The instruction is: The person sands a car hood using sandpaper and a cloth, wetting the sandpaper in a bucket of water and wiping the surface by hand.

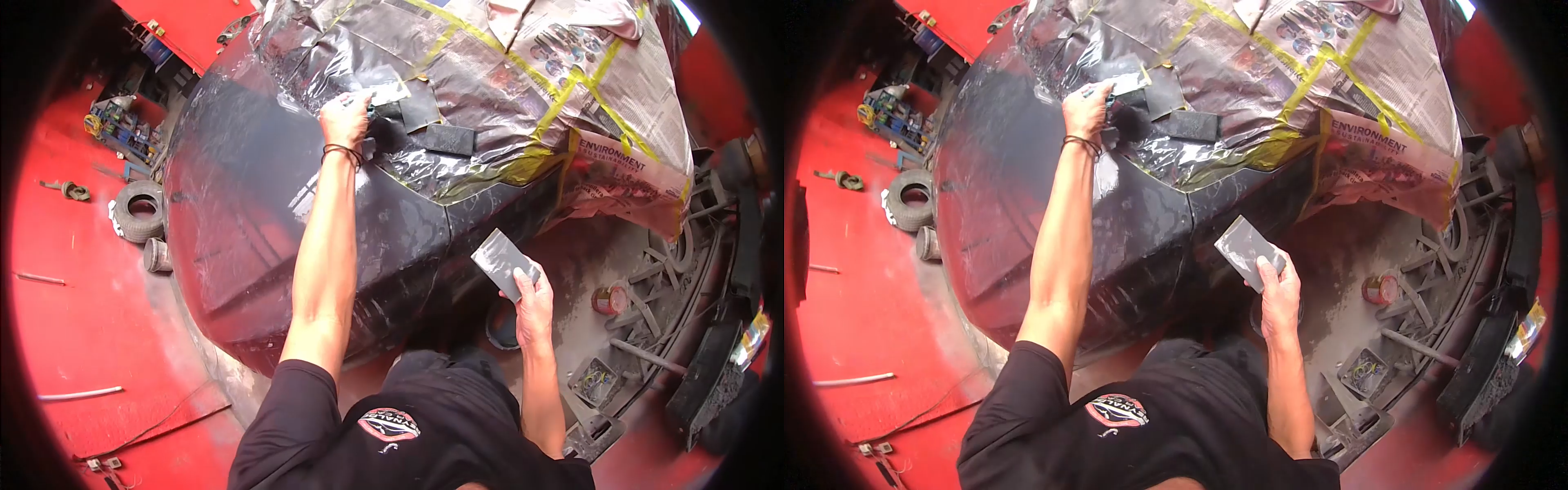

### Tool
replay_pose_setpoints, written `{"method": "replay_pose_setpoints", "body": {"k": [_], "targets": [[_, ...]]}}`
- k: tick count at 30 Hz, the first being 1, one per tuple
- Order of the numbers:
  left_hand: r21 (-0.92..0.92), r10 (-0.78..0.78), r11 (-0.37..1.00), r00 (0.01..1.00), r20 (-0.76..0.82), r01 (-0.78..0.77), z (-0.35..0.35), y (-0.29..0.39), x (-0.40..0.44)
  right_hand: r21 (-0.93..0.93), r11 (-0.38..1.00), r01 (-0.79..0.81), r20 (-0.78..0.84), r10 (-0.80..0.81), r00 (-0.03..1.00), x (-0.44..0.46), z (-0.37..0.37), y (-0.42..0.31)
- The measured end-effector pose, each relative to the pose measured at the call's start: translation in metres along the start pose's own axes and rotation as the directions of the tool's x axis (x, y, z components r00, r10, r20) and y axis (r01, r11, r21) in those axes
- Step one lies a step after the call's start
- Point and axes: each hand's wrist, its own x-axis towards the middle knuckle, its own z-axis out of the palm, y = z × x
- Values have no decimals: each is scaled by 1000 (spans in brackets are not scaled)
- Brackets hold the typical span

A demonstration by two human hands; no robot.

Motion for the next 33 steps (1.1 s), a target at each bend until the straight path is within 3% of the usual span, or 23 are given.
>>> {"method": "replay_pose_setpoints", "body": {"k": [2, 3, 4, 6, 12, 15, 18, 22, 24, 30, 31, 33], "targets": [[-64, -2, 998, 998, 55, 6, 19, 22, -19, 31, 999, -5, -20, 6, 1000, -3, -1, 0], [150, 18, 988, 998, 58, -26, 31, 21, -14, 28, 1000, -5, -31, 6, 1000, -4, 2, -2], [516, 11, 856, 999, 41, -30, 43, 19, -12, 25, 1000, -5, -41, 6, 999, -4, 8, -6], [686, -19, 728, 1000, 8, 8, 62, 26, -16, 28, 1000, -5, -52, 7, 999, -5, 15, -11], [644, -205, 738, 977, -67, 199, 81, 60, -18, -42, 997, 69, -40, -71, 997, 23, 47, -32], [528, -210, 810, 967, -145, 255, 74, 58, -13, -240, 917, 319, 69, -312, 948, 80, 83, -58], [503, -152, 833, 969, -193, 231, 61, 57, -7, -236, 904, 356, 73, -348, 934, 131, 141, -98], [227, -130, 953, 948, -290, 200, 47, 48, 40, -354, 855, 379, 86, -374, 924, 190, 172, -118], [212, -55, 969, 949, -309, 125, 39, 46, 65, -389, 816, 428, 130, -412, 902, 211, 168, -117], [325, -110, 926, 959, -261, 194, 28, 12, 117, -380, 839, 390, 173, -350, 921, 228, 180, -135], [277, -53, 950, 951, -305, 142, 32, 3, 117, -393, 825, 407, 192, -360, 913, 234, 184, -136], [257, -46, 960, 968, -247, 111, 27, 5, 115, -399, 799, 449, 255, -374, 892, 255, 192, -132]]}}
